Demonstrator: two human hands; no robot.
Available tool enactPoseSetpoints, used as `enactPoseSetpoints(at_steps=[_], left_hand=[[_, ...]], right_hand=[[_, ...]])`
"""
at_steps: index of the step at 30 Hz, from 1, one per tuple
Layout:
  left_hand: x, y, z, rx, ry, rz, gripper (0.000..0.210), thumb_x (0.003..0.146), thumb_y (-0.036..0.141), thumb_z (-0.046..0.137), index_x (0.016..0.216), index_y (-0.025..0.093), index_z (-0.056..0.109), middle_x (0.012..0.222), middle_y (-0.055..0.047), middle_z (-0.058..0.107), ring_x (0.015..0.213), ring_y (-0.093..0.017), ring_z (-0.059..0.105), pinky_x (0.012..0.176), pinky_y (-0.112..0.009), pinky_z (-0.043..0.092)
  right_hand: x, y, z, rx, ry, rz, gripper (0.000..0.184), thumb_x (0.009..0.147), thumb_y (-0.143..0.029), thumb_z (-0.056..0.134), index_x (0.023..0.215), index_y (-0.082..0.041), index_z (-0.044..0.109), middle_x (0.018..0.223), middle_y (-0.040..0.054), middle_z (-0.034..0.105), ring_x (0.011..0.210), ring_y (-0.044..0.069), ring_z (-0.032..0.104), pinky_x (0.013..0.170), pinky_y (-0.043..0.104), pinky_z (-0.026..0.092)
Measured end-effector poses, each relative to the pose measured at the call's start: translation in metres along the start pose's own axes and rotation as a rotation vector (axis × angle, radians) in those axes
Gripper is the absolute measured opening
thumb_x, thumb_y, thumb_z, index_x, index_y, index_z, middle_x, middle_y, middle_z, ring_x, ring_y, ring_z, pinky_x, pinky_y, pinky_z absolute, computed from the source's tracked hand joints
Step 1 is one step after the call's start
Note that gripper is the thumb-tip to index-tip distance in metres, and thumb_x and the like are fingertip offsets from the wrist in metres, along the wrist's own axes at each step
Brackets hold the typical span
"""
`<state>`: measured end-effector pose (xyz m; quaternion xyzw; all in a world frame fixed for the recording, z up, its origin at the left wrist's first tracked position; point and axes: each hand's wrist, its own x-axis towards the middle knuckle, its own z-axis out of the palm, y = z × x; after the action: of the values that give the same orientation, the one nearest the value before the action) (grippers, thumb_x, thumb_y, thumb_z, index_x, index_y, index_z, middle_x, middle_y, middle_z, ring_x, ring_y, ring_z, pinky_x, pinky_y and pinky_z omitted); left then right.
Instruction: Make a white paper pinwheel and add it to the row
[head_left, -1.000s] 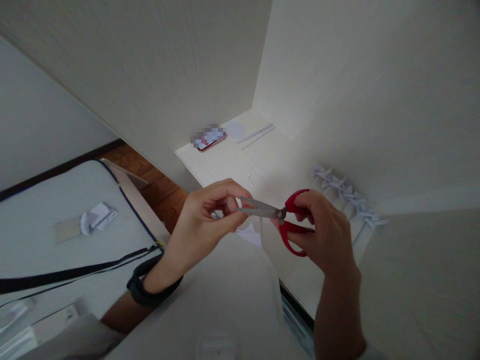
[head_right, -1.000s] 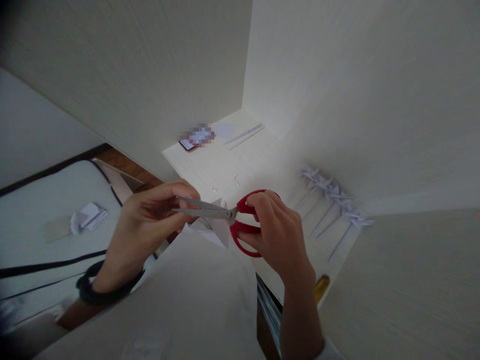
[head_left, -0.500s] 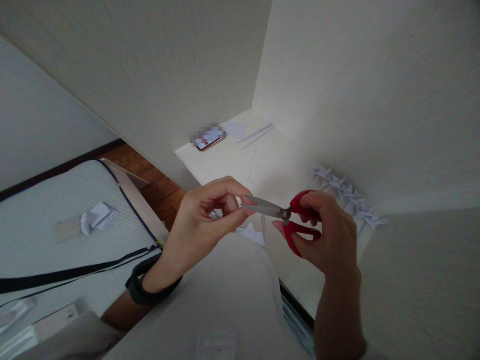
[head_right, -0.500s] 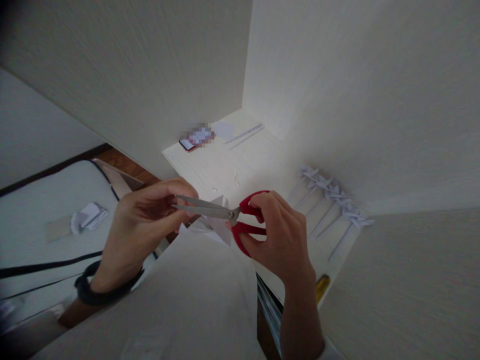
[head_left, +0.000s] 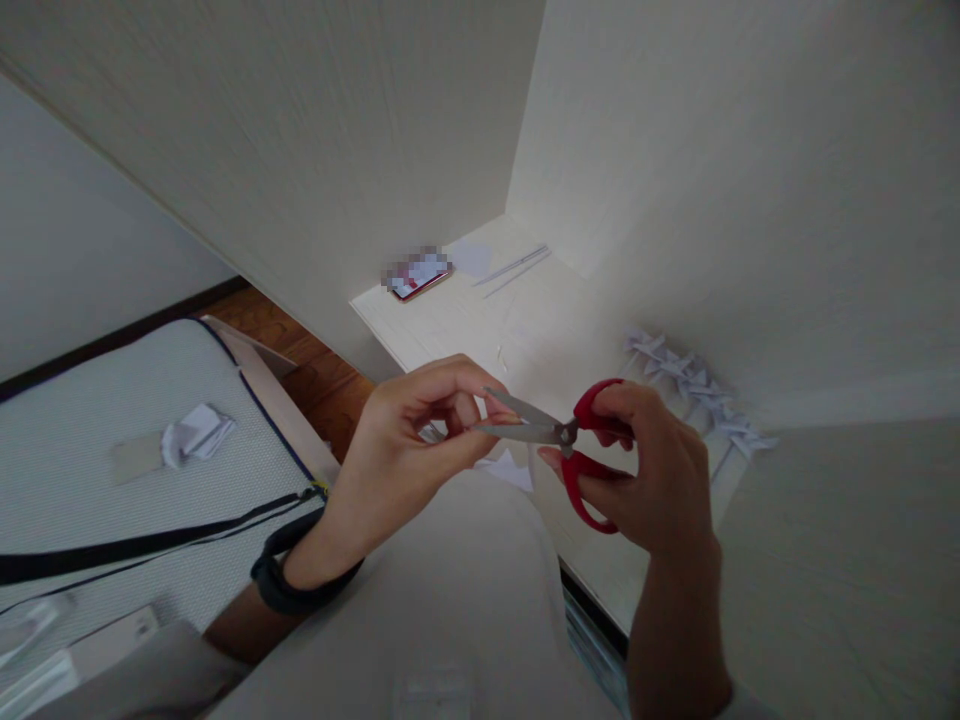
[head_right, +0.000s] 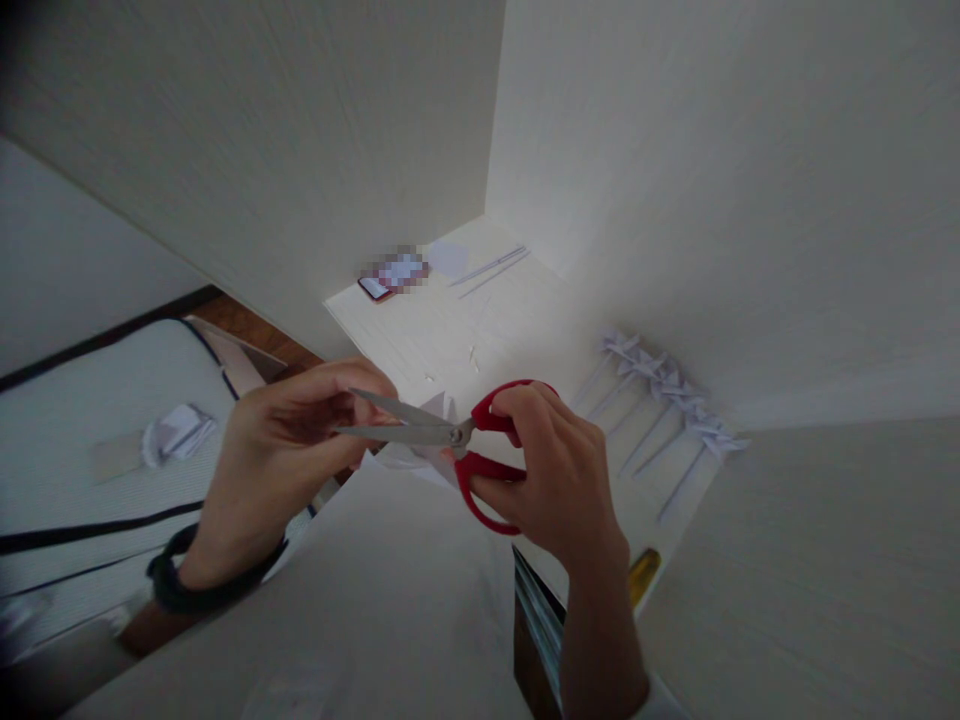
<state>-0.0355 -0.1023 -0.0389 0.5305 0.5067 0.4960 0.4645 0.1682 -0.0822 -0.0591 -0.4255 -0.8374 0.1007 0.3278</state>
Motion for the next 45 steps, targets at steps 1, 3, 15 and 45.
enactPoseSetpoints(at_steps=[1,3,15,45], left_hand=[[0.0000,0.0002,0.0002,0.000,0.001,0.001,0.023,0.068,0.000,0.060,0.074,0.021,0.069,0.058,0.003,0.055,0.051,-0.010,0.045,0.046,-0.021,0.035],[0.0001,0.0004,0.0003,0.010,0.004,0.009,0.021,0.069,0.000,0.060,0.073,0.019,0.068,0.059,0.003,0.055,0.052,-0.009,0.046,0.047,-0.021,0.035],[-0.0013,-0.0027,-0.0003,0.033,0.019,0.024,0.009,0.075,0.010,0.069,0.074,0.019,0.068,0.063,0.002,0.056,0.054,-0.009,0.047,0.048,-0.022,0.036],[-0.0011,-0.0027,-0.0004,0.026,0.012,0.039,0.016,0.075,0.005,0.066,0.075,0.021,0.069,0.062,0.003,0.056,0.052,-0.008,0.046,0.047,-0.022,0.035]], right_hand=[[0.0001,0.0002,0.0001,-0.002,0.006,-0.002,0.032,0.069,-0.019,0.070,0.091,-0.024,0.047,0.072,-0.0034,0.058,0.059,0.012,0.051,0.049,0.024,0.039],[-0.0001,0.0007,-0.0001,-0.008,0.011,-0.001,0.032,0.069,-0.020,0.071,0.090,-0.024,0.047,0.071,-0.0042,0.056,0.059,0.011,0.050,0.050,0.023,0.039],[0.0014,0.0005,-0.0040,-0.058,-0.023,-0.011,0.025,0.075,-0.021,0.068,0.089,-0.023,0.047,0.073,-0.0031,0.058,0.061,0.011,0.052,0.049,0.023,0.038],[0.0012,0.0007,-0.0033,-0.070,-0.032,0.009,0.031,0.067,-0.015,0.064,0.091,-0.025,0.046,0.075,-0.0013,0.061,0.063,0.015,0.057,0.050,0.026,0.043]])
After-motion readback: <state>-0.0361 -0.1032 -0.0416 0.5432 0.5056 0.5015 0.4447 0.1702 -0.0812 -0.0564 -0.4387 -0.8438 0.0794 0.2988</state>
